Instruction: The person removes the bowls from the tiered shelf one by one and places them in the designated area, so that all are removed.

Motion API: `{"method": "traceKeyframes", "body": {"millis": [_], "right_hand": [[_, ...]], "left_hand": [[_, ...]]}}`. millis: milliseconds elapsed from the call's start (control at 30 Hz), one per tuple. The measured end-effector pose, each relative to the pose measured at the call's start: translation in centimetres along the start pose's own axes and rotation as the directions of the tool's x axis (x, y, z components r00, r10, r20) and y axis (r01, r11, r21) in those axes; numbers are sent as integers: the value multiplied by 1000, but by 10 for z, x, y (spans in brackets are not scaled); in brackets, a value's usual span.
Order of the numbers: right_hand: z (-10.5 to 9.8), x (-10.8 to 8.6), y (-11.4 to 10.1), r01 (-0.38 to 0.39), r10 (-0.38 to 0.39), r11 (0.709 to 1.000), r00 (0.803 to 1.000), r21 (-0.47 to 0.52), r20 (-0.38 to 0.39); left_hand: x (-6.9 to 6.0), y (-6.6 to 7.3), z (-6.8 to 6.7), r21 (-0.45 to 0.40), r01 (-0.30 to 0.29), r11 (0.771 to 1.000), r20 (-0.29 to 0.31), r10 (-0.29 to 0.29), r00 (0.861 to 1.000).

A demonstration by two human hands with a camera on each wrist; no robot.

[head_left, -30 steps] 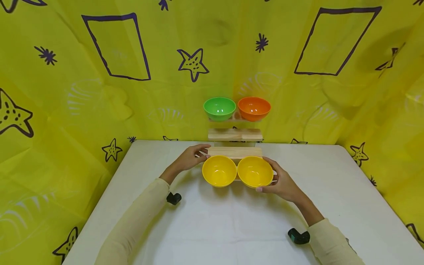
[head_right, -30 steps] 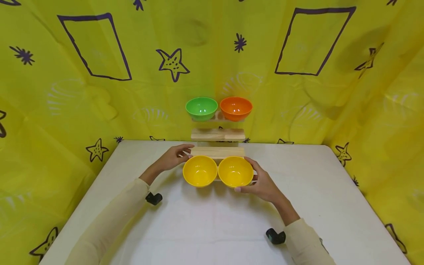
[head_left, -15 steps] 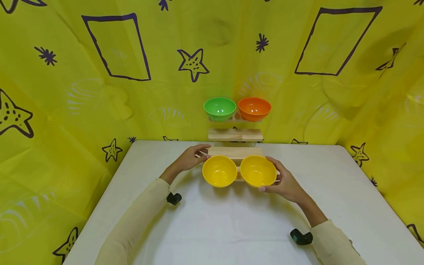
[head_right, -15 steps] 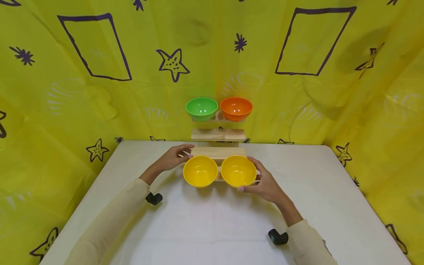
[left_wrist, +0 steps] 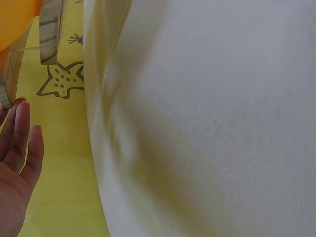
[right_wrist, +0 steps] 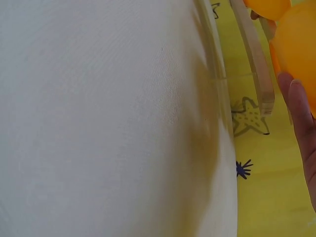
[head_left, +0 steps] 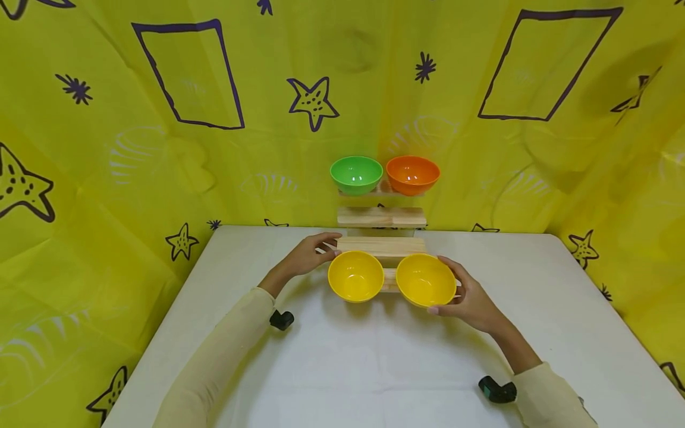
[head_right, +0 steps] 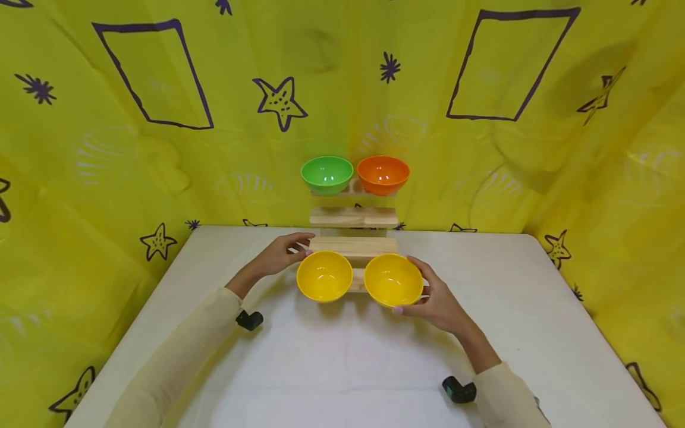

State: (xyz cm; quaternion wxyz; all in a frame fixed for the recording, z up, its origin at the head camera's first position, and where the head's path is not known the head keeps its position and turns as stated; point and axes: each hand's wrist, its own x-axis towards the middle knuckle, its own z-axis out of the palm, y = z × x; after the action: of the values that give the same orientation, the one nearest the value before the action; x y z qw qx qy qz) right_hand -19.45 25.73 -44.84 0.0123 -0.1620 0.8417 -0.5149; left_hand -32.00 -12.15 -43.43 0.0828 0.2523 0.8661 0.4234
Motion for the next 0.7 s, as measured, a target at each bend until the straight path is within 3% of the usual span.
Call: {"method": "traceKeyframes", "body": {"millis": [700], "right_hand": [[-3,-23,-2,16,-18,1000,998,27,57]], "left_hand": [[-1,1,0,13,25,1000,5,-25,1000]]}}
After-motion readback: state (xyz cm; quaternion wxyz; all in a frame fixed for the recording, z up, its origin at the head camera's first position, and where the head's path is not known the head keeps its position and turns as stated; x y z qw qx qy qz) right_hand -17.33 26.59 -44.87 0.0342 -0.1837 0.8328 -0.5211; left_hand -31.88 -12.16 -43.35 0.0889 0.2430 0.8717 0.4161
